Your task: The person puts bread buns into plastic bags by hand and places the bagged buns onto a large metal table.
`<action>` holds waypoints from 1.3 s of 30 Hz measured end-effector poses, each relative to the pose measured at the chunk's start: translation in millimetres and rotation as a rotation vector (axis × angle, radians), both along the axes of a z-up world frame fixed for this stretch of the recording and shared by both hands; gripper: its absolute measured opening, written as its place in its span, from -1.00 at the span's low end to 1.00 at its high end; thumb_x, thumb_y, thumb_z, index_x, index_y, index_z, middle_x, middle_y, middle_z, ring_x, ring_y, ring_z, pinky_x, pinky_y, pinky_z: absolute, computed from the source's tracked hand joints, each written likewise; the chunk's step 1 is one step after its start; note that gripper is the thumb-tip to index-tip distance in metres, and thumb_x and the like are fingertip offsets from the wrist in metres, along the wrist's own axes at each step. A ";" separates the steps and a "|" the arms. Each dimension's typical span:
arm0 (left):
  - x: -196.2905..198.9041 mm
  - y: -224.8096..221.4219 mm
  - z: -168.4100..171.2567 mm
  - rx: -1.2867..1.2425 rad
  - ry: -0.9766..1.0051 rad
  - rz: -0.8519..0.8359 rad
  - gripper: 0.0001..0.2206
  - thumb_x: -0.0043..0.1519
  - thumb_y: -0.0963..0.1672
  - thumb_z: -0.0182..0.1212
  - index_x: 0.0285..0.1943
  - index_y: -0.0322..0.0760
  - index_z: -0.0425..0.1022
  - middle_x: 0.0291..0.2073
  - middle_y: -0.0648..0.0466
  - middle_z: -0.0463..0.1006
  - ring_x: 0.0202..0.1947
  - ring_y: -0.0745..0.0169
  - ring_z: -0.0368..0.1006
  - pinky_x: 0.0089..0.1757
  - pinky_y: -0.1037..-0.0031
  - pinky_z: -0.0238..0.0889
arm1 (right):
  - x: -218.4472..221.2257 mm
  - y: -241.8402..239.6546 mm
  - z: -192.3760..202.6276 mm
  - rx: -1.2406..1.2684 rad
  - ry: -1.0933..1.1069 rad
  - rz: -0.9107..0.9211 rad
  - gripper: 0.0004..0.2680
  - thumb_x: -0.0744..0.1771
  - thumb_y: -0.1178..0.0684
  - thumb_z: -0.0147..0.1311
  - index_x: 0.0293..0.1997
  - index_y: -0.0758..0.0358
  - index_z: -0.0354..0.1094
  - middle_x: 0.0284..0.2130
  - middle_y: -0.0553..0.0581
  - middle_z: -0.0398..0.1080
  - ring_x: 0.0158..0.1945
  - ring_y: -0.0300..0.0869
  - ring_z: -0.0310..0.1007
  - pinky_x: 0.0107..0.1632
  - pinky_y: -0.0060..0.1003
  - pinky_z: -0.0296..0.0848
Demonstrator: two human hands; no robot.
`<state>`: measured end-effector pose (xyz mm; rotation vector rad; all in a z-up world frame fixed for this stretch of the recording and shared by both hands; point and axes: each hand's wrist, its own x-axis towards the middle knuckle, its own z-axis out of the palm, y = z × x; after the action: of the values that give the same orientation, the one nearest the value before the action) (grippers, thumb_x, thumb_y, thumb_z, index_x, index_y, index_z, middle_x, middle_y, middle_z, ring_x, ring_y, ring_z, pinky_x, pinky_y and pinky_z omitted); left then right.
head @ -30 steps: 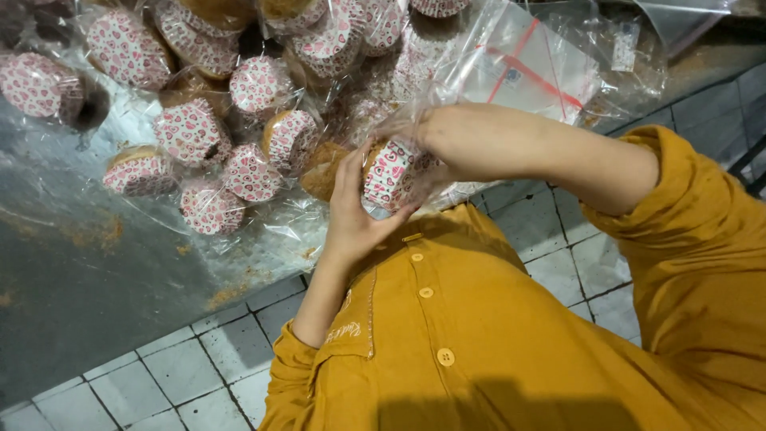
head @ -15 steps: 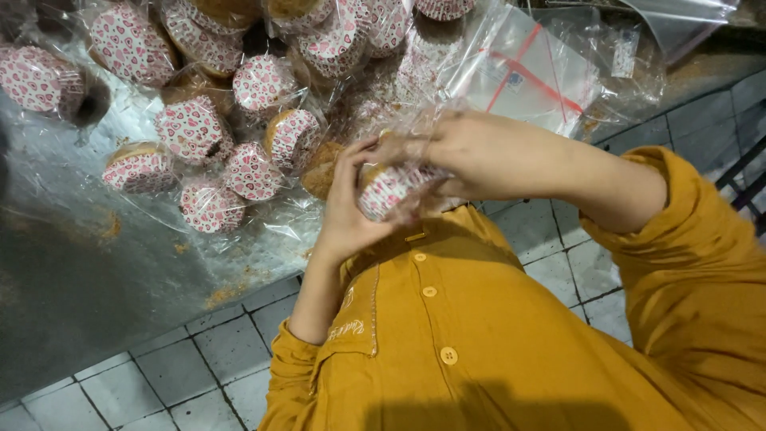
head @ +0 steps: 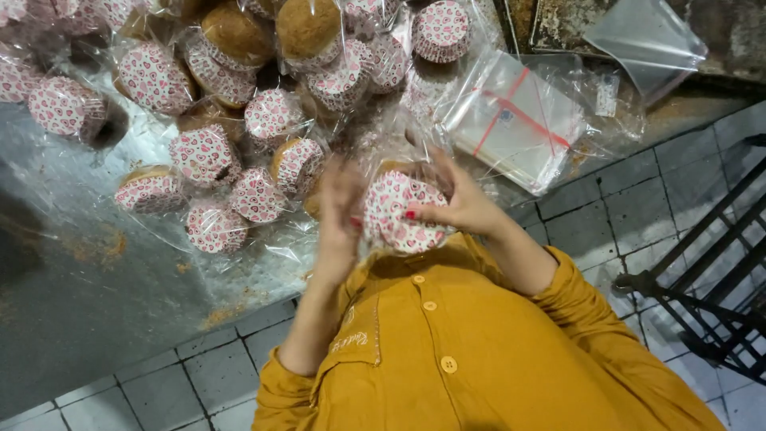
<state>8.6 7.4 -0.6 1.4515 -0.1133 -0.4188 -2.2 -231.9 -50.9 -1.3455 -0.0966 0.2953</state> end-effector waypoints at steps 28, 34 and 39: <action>52.7 -18.7 52.2 0.467 -1.370 0.114 -0.95 0.26 -0.18 0.33 -0.18 -0.24 0.67 -0.26 0.05 0.62 -0.31 0.04 0.50 -0.22 0.33 0.43 | -23.0 20.9 46.7 0.017 -0.319 0.200 -0.12 0.22 0.00 0.39 0.58 0.15 -0.45 0.53 0.33 -0.33 0.52 0.23 -0.22 0.44 0.22 0.02; 59.7 -24.3 40.5 0.435 -1.409 0.132 -0.93 0.19 -0.22 0.33 -0.18 -0.28 0.67 -0.30 0.01 0.61 -0.37 0.04 0.48 -0.28 0.35 0.43 | -20.1 27.2 63.4 -0.132 -0.368 0.225 0.02 0.14 -0.13 0.49 0.58 0.07 -0.55 0.55 0.34 -0.51 0.56 0.30 -0.46 0.51 0.25 -0.21; 59.3 -25.9 42.5 0.385 -1.356 0.110 -0.88 0.16 -0.21 0.37 -0.14 -0.31 0.67 -0.31 0.00 0.60 -0.37 0.03 0.48 -0.29 0.35 0.43 | -16.9 27.0 66.4 -0.168 -0.377 0.223 0.02 0.15 -0.16 0.48 0.58 0.12 -0.57 0.54 0.37 -0.54 0.55 0.32 -0.53 0.50 0.28 -0.29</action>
<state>67.9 -18.5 41.9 1.8849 -1.0677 0.7367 -19.1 -204.9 15.5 -1.5480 -0.5501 0.2371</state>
